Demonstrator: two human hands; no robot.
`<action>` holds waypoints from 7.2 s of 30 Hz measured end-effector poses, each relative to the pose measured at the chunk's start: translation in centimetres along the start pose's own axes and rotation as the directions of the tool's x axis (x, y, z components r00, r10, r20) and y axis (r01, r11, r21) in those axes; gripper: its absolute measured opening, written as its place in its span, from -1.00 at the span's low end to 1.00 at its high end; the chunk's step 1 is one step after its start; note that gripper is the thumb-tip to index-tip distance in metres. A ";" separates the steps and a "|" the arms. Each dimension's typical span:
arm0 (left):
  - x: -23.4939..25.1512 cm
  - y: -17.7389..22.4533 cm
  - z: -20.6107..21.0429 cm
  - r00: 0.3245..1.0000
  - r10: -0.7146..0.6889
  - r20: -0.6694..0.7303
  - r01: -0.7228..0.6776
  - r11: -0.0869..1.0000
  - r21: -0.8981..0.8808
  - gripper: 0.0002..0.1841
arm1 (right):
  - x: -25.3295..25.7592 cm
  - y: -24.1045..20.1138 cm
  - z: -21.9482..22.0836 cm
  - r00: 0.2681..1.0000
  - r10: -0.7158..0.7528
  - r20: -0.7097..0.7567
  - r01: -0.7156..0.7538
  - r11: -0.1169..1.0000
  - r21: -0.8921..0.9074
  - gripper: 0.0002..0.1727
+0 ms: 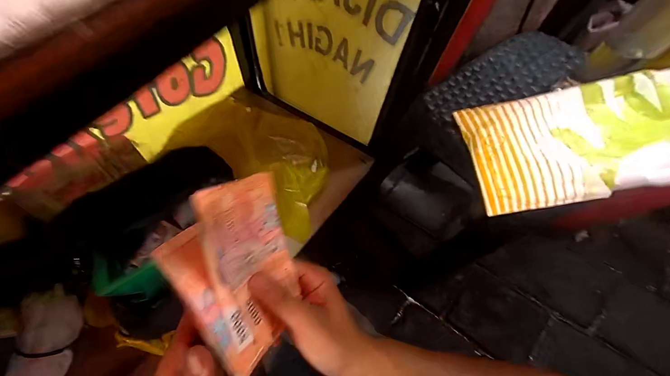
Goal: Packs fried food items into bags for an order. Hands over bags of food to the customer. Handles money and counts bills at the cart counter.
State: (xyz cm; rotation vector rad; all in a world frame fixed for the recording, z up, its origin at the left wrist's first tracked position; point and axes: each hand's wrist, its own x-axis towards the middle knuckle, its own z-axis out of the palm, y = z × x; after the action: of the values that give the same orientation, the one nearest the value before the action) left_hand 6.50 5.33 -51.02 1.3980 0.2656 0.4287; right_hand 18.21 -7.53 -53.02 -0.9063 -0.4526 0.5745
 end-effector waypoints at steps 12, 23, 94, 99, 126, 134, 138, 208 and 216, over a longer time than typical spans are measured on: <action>0.0 -3.6 1.1 0.969 -0.244 -0.030 0.234 0.954 -0.187 -0.65 | -3.3 3.4 -3.9 0.939 0.288 0.190 -0.228 0.930 -0.287 -0.70; -0.5 -6.4 1.1 0.859 -0.372 -0.352 0.383 0.923 -0.041 -0.74 | -2.7 4.6 -4.0 0.996 0.082 -0.028 -0.082 0.782 -0.618 -0.65; -0.5 -7.9 0.6 0.824 -0.420 -0.379 0.362 0.907 -0.217 -0.74 | -1.0 5.2 -4.2 0.944 0.102 -0.314 -0.196 0.938 -0.285 -0.74; -0.5 -8.0 0.6 0.842 -0.377 -0.386 0.332 0.926 -0.180 -0.80 | -0.7 4.7 -3.7 0.949 0.192 -0.249 -0.260 0.924 -0.279 -0.71; -0.9 -7.5 1.5 0.929 -0.347 -0.127 0.278 0.883 -0.379 -0.57 | 0.0 4.1 -2.7 0.962 0.025 0.270 0.240 0.389 -0.890 -0.31; -0.7 -6.1 0.5 0.899 -0.417 0.133 0.371 0.566 -0.736 -0.55 | 13.1 -3.4 5.2 0.740 -0.081 0.667 0.663 -0.079 -0.745 -0.74; -0.8 -5.9 0.5 0.897 -0.413 0.161 0.398 0.589 -0.703 -0.60 | 18.3 -3.2 8.3 0.714 0.499 0.492 0.655 -0.226 -0.722 -0.73; 2.9 -0.3 -9.2 0.966 0.084 0.244 -0.258 0.317 0.913 -0.77 | 13.8 -2.0 3.1 0.785 0.467 0.407 0.563 -0.264 -0.783 -0.67; 2.3 -0.1 -8.0 0.916 0.068 0.396 -0.399 0.281 0.873 -0.63 | 13.6 -0.1 1.2 0.729 0.356 0.585 0.685 -0.361 -0.633 -0.79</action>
State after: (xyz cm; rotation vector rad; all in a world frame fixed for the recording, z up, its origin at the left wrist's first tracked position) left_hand 5.15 13.41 -52.22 2.7271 0.0266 0.2852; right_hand 27.89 1.74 -50.57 -2.3118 -2.0556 -0.1741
